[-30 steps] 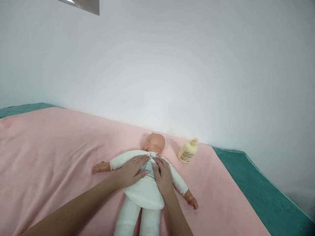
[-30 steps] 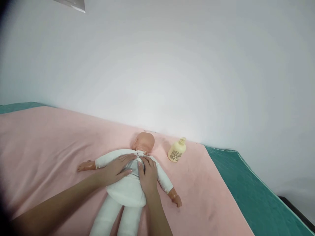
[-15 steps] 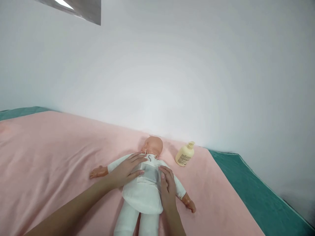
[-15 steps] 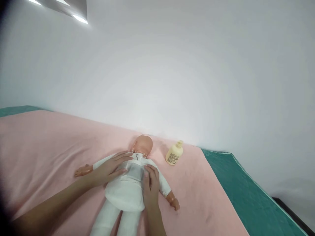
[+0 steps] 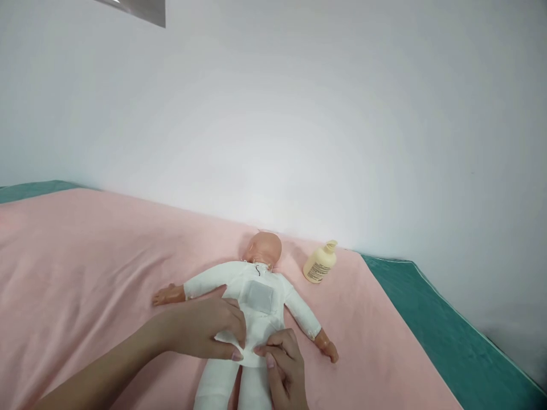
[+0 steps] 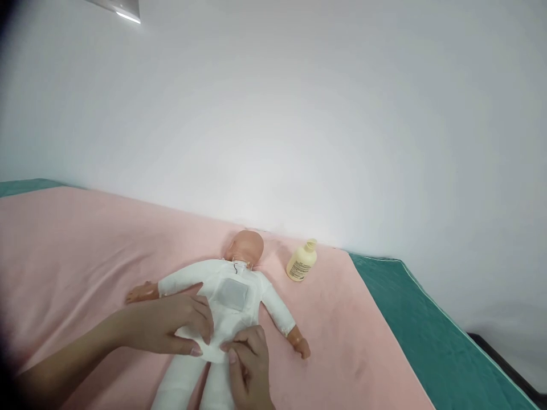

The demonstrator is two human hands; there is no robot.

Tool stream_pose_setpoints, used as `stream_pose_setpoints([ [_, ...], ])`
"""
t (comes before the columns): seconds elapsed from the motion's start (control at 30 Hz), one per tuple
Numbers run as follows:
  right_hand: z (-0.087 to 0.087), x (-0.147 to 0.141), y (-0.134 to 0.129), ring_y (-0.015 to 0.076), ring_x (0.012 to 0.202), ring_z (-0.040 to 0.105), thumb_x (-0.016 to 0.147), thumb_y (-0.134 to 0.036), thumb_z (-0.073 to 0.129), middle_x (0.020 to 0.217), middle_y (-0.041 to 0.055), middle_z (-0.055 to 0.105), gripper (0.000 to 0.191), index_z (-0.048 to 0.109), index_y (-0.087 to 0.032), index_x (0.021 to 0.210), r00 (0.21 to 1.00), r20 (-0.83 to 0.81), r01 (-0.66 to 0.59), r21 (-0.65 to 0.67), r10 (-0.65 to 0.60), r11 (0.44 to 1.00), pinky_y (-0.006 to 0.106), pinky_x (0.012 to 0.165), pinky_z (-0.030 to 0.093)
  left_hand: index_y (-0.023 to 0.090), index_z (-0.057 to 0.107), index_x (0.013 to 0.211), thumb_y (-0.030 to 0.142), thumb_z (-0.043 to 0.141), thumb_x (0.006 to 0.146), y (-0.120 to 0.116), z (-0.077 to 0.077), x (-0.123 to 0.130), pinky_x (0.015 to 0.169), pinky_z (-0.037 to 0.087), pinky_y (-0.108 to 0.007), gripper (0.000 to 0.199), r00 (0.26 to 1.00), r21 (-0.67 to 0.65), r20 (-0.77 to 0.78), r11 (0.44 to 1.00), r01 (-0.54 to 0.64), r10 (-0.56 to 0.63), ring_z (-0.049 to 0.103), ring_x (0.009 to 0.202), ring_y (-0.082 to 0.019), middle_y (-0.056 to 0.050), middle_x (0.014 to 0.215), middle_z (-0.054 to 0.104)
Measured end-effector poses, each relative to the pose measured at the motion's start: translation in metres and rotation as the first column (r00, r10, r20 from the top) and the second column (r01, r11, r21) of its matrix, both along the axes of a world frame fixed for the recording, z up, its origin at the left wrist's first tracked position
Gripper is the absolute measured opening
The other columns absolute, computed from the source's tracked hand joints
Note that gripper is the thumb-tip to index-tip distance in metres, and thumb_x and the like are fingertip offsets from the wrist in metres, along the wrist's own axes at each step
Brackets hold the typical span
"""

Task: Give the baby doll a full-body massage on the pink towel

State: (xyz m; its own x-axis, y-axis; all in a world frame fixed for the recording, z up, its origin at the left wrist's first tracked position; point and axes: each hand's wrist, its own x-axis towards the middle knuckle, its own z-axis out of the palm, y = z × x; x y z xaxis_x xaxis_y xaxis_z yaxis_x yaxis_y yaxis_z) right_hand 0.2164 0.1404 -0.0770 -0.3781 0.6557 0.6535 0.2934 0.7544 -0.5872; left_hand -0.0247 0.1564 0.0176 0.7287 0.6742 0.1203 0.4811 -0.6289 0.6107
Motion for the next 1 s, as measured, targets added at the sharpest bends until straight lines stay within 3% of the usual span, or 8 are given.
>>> stream_pose_setpoints([
  [0.1,0.004,-0.004,0.001,0.0196,0.078,0.057,0.095,-0.024,0.044,0.079,0.0033,0.06,0.028,0.072,-0.028,0.096,1.0,0.028,-0.005,-0.075,0.008,0.997,0.034,0.07,0.045,0.027,0.072,0.099,0.034,0.064,0.081,0.0,-0.001,-0.002,0.092,0.047,-0.03,0.021,0.997,-0.071,0.008,0.995,0.077,-0.077,0.063,0.103,-0.021,0.001,0.1,0.072],
  [0.27,0.006,-0.009,0.002,0.02,0.077,0.056,0.095,-0.026,0.044,0.074,0.003,0.058,0.031,0.073,-0.028,0.086,0.998,0.056,0.014,-0.207,-0.002,0.978,0.034,0.071,0.044,0.027,0.074,0.097,0.038,0.065,0.076,-0.002,-0.004,0.0,0.093,0.049,-0.043,0.025,0.998,-0.101,0.057,0.994,0.04,-0.035,0.064,0.101,-0.029,-0.003,0.096,0.073],
  [0.37,0.004,-0.01,0.002,0.0202,0.078,0.056,0.095,-0.028,0.044,0.074,0.003,0.058,0.031,0.073,-0.027,0.083,0.998,0.061,0.032,-0.231,-0.018,0.972,0.034,0.072,0.044,0.026,0.075,0.094,0.044,0.064,0.076,-0.003,-0.005,0.003,0.095,0.048,-0.046,0.027,0.991,-0.139,0.134,0.99,0.015,0.004,0.066,0.096,-0.029,-0.003,0.094,0.074],
  [0.57,0.001,-0.007,-0.001,0.021,0.088,0.056,0.096,-0.03,0.042,0.09,0.005,0.059,0.03,0.07,-0.027,0.088,0.997,0.019,0.076,-0.211,-0.074,0.974,0.034,0.076,0.046,0.027,0.072,0.099,0.041,0.057,0.085,0.004,-0.001,0.002,0.094,0.049,-0.041,0.026,0.987,-0.102,0.162,0.995,0.007,0.01,0.065,0.098,-0.026,-0.001,0.099,0.073],
  [0.7,0.003,-0.008,-0.002,0.0223,0.099,0.055,0.097,-0.032,0.041,0.101,0.0063,0.057,0.028,0.069,-0.027,0.099,0.992,0.013,0.128,-0.235,-0.129,0.963,0.036,0.085,0.046,0.025,0.071,0.102,0.038,0.052,0.088,0.009,-0.002,0.0,0.092,0.049,-0.036,0.027,0.996,-0.076,0.09,0.997,0.022,-0.015,0.065,0.098,-0.023,-0.001,0.101,0.072],
  [1.0,0.007,-0.014,0.001,0.021,0.094,0.057,0.098,-0.031,0.043,0.095,0.0049,0.059,0.028,0.07,-0.027,0.092,0.988,0.041,0.155,-0.287,-0.15,0.945,0.035,0.083,0.047,0.025,0.072,0.097,0.033,0.057,0.085,0.008,-0.008,0.003,0.086,0.052,-0.033,0.021,0.993,-0.025,0.116,1.0,0.019,-0.016,0.066,0.095,-0.023,0.0,0.097,0.072],
])
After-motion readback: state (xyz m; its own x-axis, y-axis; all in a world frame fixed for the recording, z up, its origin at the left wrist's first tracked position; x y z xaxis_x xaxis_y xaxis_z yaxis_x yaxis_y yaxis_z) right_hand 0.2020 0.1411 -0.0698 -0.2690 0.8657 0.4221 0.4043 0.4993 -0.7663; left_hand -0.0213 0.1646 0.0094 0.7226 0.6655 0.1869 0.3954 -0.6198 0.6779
